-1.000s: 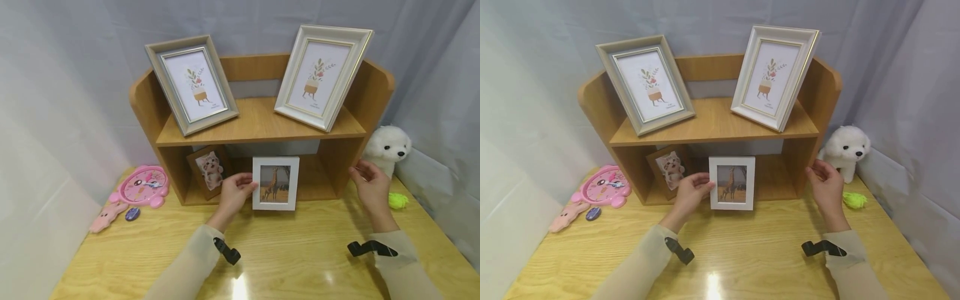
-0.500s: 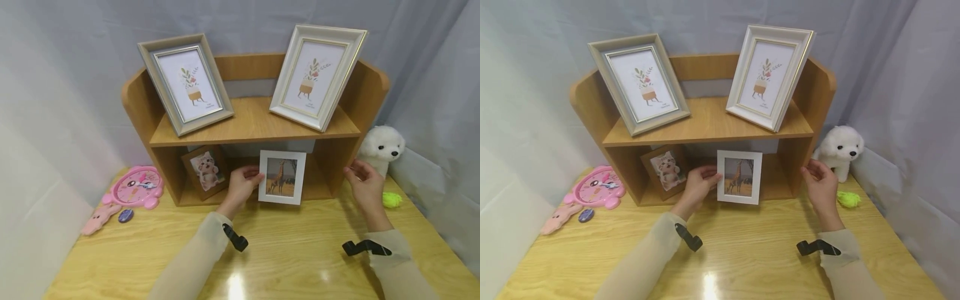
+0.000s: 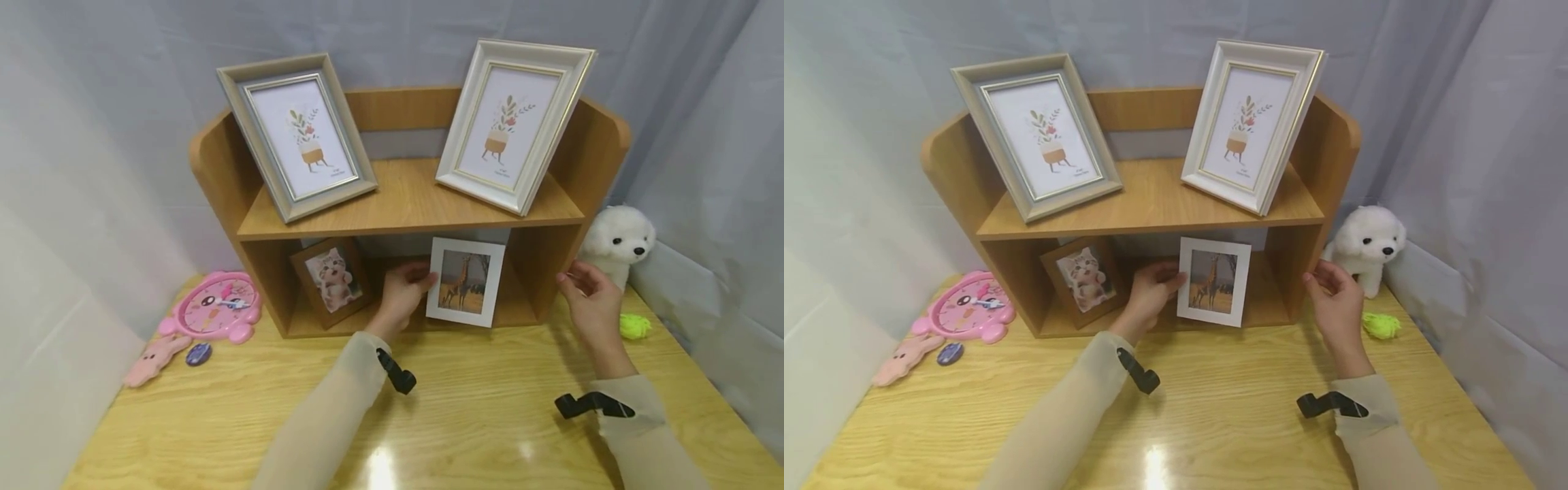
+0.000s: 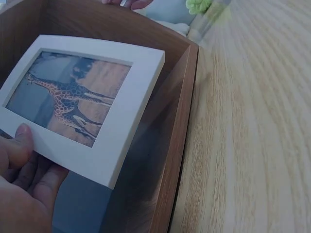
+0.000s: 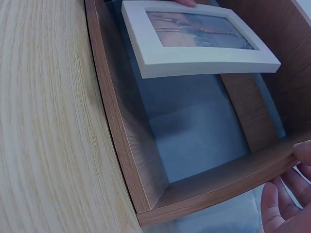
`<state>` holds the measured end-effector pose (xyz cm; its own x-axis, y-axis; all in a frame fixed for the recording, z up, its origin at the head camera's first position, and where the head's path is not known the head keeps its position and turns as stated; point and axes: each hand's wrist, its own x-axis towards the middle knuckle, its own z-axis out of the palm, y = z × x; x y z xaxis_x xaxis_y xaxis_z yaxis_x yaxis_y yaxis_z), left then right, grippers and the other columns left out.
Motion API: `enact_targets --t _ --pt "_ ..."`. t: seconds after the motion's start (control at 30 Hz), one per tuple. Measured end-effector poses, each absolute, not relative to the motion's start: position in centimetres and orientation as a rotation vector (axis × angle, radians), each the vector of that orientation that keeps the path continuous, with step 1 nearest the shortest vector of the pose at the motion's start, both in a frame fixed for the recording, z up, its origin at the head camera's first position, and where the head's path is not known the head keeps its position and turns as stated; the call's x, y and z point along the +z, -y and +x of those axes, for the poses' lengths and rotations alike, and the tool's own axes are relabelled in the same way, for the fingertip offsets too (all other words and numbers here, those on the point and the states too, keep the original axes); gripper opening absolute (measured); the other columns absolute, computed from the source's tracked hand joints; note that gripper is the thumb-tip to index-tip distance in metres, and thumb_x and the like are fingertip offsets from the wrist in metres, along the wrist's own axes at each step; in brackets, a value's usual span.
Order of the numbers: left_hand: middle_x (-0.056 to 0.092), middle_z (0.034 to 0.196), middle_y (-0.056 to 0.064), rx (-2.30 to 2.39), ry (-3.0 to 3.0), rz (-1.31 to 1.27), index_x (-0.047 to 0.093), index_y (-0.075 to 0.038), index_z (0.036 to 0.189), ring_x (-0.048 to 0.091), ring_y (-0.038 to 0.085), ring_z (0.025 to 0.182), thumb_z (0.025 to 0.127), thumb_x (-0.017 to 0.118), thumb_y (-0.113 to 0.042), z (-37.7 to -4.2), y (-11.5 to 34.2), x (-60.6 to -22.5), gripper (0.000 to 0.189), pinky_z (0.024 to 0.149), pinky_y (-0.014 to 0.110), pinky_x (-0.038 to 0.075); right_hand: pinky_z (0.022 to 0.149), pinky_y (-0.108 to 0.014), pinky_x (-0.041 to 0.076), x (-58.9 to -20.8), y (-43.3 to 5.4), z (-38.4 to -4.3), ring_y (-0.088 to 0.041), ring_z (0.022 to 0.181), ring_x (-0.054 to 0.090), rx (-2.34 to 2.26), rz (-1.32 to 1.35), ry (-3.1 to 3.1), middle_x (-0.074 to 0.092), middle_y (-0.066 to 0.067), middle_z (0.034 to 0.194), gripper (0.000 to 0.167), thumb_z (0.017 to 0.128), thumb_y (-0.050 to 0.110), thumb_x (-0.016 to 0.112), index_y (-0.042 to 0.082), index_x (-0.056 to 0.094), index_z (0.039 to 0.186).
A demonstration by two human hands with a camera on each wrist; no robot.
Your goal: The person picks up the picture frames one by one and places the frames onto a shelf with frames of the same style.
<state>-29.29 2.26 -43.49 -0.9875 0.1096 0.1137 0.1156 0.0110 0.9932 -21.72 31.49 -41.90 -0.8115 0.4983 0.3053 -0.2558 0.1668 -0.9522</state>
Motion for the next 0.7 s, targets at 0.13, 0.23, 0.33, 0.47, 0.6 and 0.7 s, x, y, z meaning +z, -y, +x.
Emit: enact_targets --t 0.13,0.23,0.33,0.47,0.6,0.7 --pt "0.071 0.103 0.012 -2.235 2.203 -0.224 0.070 0.000 0.112 0.066 0.020 0.093 0.089 0.074 -0.007 -29.6 -2.8 -43.5 0.024 0.084 0.034 0.057 0.076 -0.011 0.053 -41.8 -31.4 -21.7 -0.008 0.091 0.063 1.722 -0.229 1.865 0.068 0.008 0.093 0.023 0.088 -0.006 0.069 0.002 0.067 0.109" --pt "0.072 0.103 0.011 -2.245 2.195 -0.219 0.071 -0.002 0.111 0.066 0.020 0.094 0.089 0.074 -0.008 -29.9 -3.3 -43.6 0.022 0.086 0.035 0.057 0.075 -0.011 0.054 -41.7 -31.3 -21.6 -0.008 0.092 0.063 1.743 -0.228 1.851 0.067 0.007 0.094 0.023 0.088 -0.007 0.068 0.002 0.067 0.108" --pt "0.072 0.103 0.010 -2.234 2.196 -0.215 0.072 -0.003 0.110 0.066 0.019 0.094 0.089 0.074 -0.008 -30.1 -3.7 -43.6 0.021 0.085 0.034 0.056 0.075 -0.012 0.054 -41.7 -31.2 -21.5 -0.008 0.092 0.063 1.745 -0.227 1.851 0.067 0.007 0.095 0.023 0.088 -0.007 0.068 0.002 0.067 0.109" --pt "0.072 0.101 0.010 -2.233 2.193 -0.194 0.072 -0.002 0.108 0.065 0.018 0.091 0.089 0.074 -0.006 -30.3 -4.3 -43.7 0.021 0.081 0.032 0.056 0.076 -0.011 0.053 -41.7 -31.2 -21.5 -0.008 0.092 0.063 1.726 -0.224 1.873 0.067 0.008 0.096 0.025 0.088 -0.006 0.068 0.001 0.066 0.112" --pt "0.072 0.100 0.010 -2.252 2.165 -0.161 0.072 -0.001 0.107 0.065 0.017 0.090 0.088 0.074 -0.005 -30.4 -4.9 -44.0 0.020 0.079 0.030 0.055 0.078 -0.012 0.053 -41.7 -31.2 -21.4 -0.008 0.093 0.062 1.682 -0.216 1.913 0.066 0.009 0.097 0.026 0.089 -0.003 0.068 -0.002 0.065 0.115" --pt "0.072 0.099 0.009 -2.254 2.153 -0.154 0.073 -0.001 0.107 0.065 0.017 0.090 0.088 0.074 -0.006 -30.7 -5.2 -44.2 0.019 0.079 0.030 0.056 0.077 -0.012 0.053 -41.6 -31.2 -21.4 -0.008 0.093 0.062 1.671 -0.216 1.918 0.066 0.009 0.097 0.026 0.089 -0.003 0.068 -0.002 0.065 0.115"
